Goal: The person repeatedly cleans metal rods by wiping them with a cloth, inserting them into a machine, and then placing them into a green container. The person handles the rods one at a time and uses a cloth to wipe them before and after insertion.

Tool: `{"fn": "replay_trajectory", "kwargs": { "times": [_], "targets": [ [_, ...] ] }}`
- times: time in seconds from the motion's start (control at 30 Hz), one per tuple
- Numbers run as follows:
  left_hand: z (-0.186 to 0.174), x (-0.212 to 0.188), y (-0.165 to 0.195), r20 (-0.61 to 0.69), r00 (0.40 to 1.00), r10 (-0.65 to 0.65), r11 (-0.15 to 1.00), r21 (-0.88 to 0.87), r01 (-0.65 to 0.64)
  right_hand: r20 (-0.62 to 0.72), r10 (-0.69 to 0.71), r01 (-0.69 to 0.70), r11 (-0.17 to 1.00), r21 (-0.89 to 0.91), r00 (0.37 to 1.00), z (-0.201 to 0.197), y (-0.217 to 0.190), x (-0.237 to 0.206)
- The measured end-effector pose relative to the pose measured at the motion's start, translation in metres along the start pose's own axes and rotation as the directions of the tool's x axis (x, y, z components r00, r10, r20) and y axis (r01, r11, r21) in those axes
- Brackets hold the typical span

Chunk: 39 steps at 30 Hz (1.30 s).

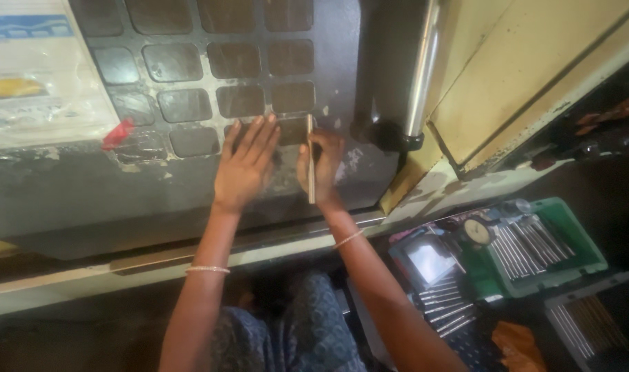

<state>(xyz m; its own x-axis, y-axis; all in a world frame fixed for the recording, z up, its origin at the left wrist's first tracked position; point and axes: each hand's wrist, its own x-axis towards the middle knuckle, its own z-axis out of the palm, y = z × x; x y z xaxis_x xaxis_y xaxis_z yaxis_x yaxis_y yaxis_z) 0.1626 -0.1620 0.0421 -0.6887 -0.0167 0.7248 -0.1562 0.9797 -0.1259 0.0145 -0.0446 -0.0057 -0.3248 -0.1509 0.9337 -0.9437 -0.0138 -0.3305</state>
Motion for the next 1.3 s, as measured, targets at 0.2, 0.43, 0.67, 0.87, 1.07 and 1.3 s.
{"fn": "replay_trajectory", "kwargs": {
  "times": [0.2,0.43,0.67,0.87,1.07,1.3],
  "targets": [
    [0.003,-0.003,-0.002,-0.004,1.000,0.008,1.000,0.001,-0.008,-0.006,-0.033,0.033,0.998,-0.047,0.999,0.000,-0.002,0.002],
    [0.013,-0.011,-0.003,-0.050,0.998,0.024,1.000,-0.014,-0.024,-0.009,-0.006,0.005,0.998,-0.069,1.000,-0.003,-0.011,-0.003],
    [0.006,-0.009,0.013,-0.110,0.993,-0.032,0.999,0.032,0.036,-0.080,0.623,-0.405,0.594,0.695,0.778,-0.045,-0.037,-0.036],
    [0.005,0.038,0.095,-0.239,0.936,-0.260,0.923,-0.348,0.168,0.061,0.870,-0.539,0.246,0.805,0.489,-0.136,-0.046,-0.061],
    [0.028,0.140,0.188,-0.109,0.866,-0.488,0.491,-0.855,0.169,0.033,0.913,-0.537,0.210,0.817,0.406,-0.201,-0.038,-0.061],
    [0.053,0.195,0.221,0.293,0.788,-0.542,0.132,-0.896,0.424,-0.026,0.934,-0.580,0.244,0.778,0.357,-0.238,-0.053,-0.060]
  ]
}}
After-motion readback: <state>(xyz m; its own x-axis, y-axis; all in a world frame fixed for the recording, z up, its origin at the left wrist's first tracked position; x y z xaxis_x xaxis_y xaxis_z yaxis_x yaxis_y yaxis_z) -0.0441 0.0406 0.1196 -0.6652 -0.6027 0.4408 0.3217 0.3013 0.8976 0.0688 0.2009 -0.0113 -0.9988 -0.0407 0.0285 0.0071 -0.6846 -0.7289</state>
